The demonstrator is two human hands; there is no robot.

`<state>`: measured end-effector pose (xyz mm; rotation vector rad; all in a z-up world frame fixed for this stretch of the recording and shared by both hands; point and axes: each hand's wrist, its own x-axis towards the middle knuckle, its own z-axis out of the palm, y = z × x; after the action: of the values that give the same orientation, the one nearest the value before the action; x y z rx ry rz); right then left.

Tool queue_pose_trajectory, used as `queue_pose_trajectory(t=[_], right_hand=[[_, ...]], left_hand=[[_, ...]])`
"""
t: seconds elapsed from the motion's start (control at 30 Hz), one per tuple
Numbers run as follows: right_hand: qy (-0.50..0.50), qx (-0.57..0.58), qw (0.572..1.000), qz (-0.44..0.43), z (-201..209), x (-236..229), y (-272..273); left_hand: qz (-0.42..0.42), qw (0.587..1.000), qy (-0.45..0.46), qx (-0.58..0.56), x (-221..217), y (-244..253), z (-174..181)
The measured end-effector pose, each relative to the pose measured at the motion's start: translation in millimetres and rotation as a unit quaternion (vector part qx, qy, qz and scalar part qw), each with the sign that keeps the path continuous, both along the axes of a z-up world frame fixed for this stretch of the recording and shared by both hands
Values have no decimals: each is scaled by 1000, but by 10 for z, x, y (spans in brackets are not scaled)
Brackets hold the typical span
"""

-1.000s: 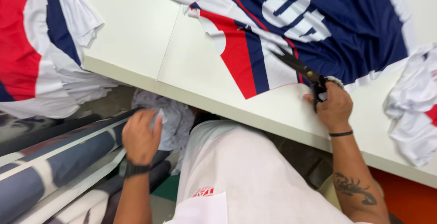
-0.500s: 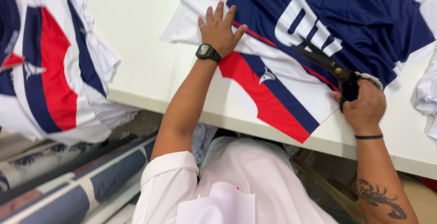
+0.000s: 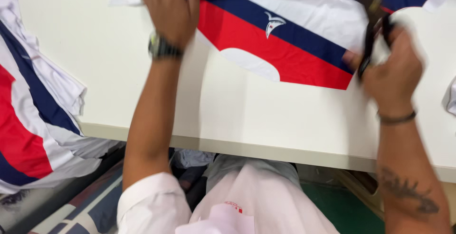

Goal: The person uses large shears to cut a red, white, and blue sports jersey laid flat on a white table. They trim the edges and separate sections of the jersey, moving the fabric as needed to continue cutting.

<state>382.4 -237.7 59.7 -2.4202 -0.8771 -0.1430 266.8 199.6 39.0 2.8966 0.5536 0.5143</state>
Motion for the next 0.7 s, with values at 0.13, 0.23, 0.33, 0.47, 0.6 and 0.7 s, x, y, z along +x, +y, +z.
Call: queue_pose_trajectory(t=[0.13, 0.23, 0.33, 0.47, 0.6, 0.7], right_hand=[[98, -13, 995, 24, 92, -736, -50], [148, -31, 988, -7, 109, -999, -168], [215, -11, 976, -36, 237, -1233, -394], [460, 21, 884, -82, 342, -2086, -762], [636, 176, 749, -63, 163, -2837, -795], [678, 213, 696, -100, 115, -3126, -658]], left_hand=[[-89, 995, 37, -40, -818, -422, -99], [-116, 985, 108, -65, -1124, -677, -194], [-103, 984, 135, -52, -1240, -870, -208], [-124, 985, 107, -48, -1396, -939, -228], [-166, 977, 125, -46, -1260, -883, -278], [-178, 976, 112, -57, -1088, -932, 19]])
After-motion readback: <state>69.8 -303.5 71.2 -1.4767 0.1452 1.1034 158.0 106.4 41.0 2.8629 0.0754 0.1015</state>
